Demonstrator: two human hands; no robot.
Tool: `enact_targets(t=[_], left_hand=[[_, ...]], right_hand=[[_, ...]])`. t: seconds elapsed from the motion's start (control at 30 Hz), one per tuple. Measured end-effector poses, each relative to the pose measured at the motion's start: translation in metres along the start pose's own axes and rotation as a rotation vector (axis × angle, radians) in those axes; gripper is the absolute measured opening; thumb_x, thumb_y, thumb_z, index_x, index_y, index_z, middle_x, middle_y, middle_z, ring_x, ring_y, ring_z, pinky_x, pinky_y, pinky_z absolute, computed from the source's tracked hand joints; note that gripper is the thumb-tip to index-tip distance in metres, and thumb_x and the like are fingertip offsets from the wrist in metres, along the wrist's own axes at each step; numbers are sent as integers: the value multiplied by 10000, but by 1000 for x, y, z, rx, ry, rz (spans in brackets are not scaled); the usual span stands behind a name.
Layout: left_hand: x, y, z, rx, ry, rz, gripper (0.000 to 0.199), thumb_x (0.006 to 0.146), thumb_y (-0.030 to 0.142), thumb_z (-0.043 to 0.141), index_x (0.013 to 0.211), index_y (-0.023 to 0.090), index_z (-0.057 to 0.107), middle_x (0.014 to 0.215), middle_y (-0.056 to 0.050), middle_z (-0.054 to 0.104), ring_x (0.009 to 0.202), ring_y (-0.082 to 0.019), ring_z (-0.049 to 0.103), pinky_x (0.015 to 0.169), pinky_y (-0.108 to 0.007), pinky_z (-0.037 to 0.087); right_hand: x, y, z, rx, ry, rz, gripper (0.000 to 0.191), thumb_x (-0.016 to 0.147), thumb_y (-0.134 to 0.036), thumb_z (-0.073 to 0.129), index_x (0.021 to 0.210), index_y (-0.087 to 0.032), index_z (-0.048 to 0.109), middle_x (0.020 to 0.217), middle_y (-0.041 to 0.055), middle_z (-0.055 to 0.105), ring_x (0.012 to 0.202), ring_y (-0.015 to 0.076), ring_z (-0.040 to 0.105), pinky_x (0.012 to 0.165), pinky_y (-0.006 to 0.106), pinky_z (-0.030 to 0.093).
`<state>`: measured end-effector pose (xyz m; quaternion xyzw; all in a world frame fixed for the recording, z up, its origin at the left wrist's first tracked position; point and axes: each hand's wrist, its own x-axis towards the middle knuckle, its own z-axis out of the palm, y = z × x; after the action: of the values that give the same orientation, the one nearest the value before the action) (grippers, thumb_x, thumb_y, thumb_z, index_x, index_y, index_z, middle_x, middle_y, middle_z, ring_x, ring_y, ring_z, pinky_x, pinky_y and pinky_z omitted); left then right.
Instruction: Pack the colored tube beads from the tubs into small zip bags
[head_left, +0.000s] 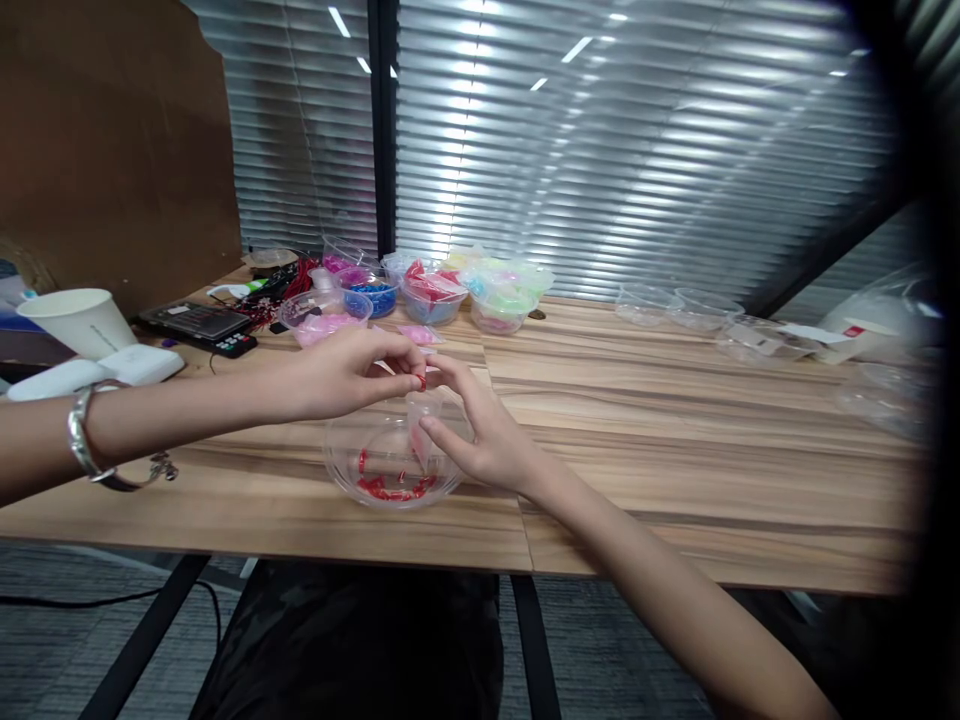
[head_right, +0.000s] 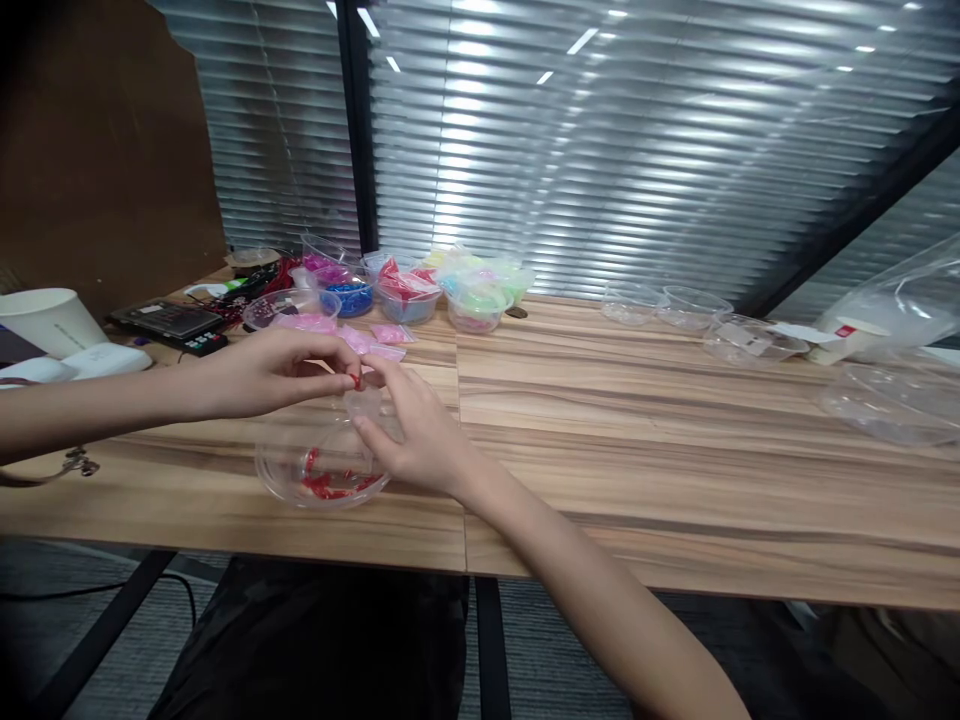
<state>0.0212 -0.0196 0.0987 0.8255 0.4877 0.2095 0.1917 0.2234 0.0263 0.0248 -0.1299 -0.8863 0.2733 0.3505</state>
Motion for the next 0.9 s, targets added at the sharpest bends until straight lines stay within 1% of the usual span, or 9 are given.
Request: enact_targets(t=[0.17, 0.23, 0.37, 0.53, 0.67, 0.8, 0.9], left_hand=[[2, 3, 2, -35, 12, 8, 169, 894, 308, 545, 885, 166, 635, 847, -17, 669, 743, -132, 614, 610, -218, 457], [3, 3, 3, -62, 18, 13, 152, 876, 298, 568, 855, 163, 634, 836, -18, 673, 755, -135, 618, 634, -225, 473], [4, 0, 3, -108, 18, 27, 117, 841, 275, 612, 816, 162, 633, 883, -31, 687, 827, -154, 633, 718, -259, 504], [4, -4, 3, -100, 15, 16, 118, 817, 285, 635, 817, 168, 648, 865, -29, 691, 827, -162, 643, 730, -274, 519], [5, -4, 3, -102, 20, -1, 119, 814, 279, 639, 800, 161, 652, 854, -31, 692, 811, -160, 645, 720, -271, 523], [6, -2, 1, -135, 1, 6, 129, 819, 297, 653, 828, 169, 665, 880, -25, 689, 820, -153, 643, 733, -263, 530], [7, -2, -1, -134, 15, 1, 116, 815, 286, 666, 850, 176, 676, 861, -17, 687, 816, -147, 642, 722, -249, 531]], right_hand=[[0, 1, 1, 21, 2, -9, 563, 897, -268, 534, 1403, -179, 304, 1384, 143, 451, 1234, 264, 480, 1058, 484, 397], [1, 1, 2, 24, 6, -16, 563, 894, -264, 536, 1400, -185, 303, 1383, 141, 451, 1229, 263, 483, 1051, 483, 403], [0, 2, 2, 16, 9, -28, 573, 889, -259, 543, 1400, -182, 297, 1381, 143, 451, 1232, 259, 482, 1055, 478, 397], [1, 1, 2, 31, 11, -59, 568, 888, -264, 545, 1392, -199, 292, 1368, 137, 465, 1207, 260, 505, 1042, 484, 405], [1, 0, 2, 37, 7, -51, 571, 888, -262, 544, 1394, -200, 288, 1369, 136, 463, 1213, 262, 502, 1046, 489, 403], [1, -2, 1, 35, 1, -10, 575, 885, -267, 553, 1397, -197, 300, 1391, 137, 443, 1251, 269, 461, 1055, 491, 400], [1, -2, 0, 59, -2, -12, 586, 886, -260, 554, 1409, -194, 297, 1405, 133, 428, 1273, 262, 436, 1068, 485, 392]])
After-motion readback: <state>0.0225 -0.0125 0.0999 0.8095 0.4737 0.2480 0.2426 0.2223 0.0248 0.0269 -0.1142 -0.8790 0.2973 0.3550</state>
